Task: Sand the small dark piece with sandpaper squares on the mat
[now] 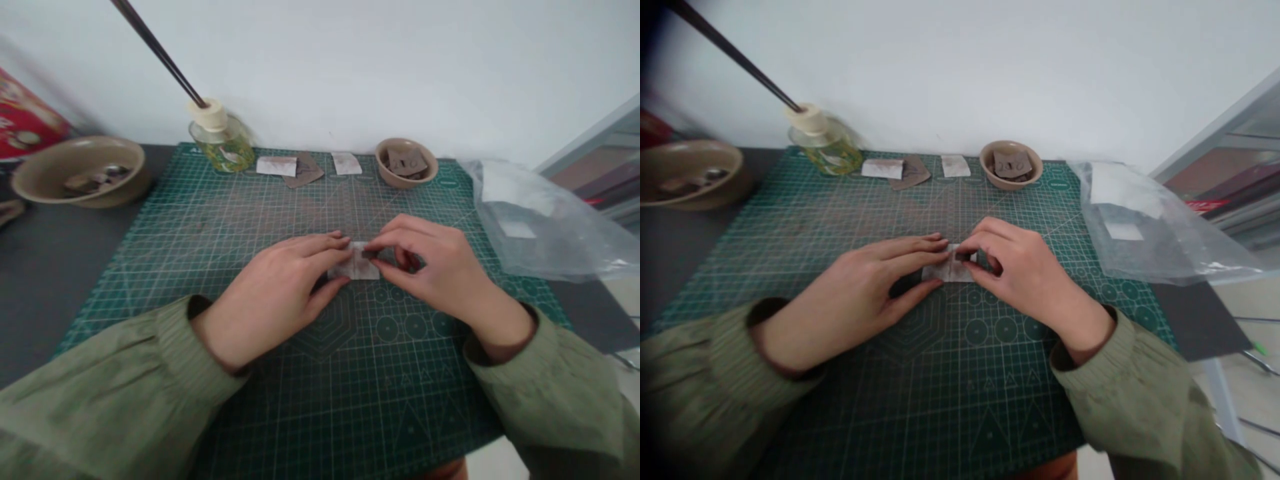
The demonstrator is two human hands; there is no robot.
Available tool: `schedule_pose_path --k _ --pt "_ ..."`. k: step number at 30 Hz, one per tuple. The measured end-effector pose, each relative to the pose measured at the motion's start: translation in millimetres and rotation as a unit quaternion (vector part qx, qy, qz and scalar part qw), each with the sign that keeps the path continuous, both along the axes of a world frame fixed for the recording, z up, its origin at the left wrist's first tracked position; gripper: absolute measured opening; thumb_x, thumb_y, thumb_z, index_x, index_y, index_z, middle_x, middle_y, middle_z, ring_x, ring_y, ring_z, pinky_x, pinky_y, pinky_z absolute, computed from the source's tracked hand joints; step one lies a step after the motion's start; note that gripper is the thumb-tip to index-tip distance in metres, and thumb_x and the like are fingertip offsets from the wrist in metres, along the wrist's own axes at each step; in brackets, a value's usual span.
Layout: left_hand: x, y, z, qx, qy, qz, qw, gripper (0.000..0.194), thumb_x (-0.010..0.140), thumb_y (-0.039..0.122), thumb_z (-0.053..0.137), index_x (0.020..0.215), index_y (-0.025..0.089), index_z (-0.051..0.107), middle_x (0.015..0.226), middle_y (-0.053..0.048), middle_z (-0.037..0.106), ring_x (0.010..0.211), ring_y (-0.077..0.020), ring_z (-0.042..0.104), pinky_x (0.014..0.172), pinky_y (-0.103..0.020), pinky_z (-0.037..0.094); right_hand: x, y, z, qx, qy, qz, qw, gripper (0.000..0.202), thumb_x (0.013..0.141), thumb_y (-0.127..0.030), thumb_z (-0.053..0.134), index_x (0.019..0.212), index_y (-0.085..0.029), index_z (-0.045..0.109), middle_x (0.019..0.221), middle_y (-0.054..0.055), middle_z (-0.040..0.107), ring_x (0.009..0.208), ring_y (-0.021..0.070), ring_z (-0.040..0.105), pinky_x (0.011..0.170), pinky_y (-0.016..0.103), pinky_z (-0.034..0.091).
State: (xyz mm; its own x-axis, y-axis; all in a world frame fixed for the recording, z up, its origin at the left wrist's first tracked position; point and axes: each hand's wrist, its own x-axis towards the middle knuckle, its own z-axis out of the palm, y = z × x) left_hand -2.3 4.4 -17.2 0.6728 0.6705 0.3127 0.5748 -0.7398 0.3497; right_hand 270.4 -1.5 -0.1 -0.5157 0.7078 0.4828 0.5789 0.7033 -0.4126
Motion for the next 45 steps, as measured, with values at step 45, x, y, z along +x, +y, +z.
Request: schedule_pose_path --k 45 --pt "7.1 -4.3 1.2 -0.041 -0.025 0.043 0.998 0.035 0.108 0.029 0.073 0.141 0.022 0.082 0.152 -0.01 0.078 0.141 -0.0344 0.075 0.127 -0.054 0.058 -4.1 3.2 -3.8 -0.005 -0.037 0.029 0.999 0.011 0.102 -0.013 0.074 0.11 -0.018 0.08 0.108 0.006 0.081 0.07 0.0144 0.065 0.068 0.029 0.052"
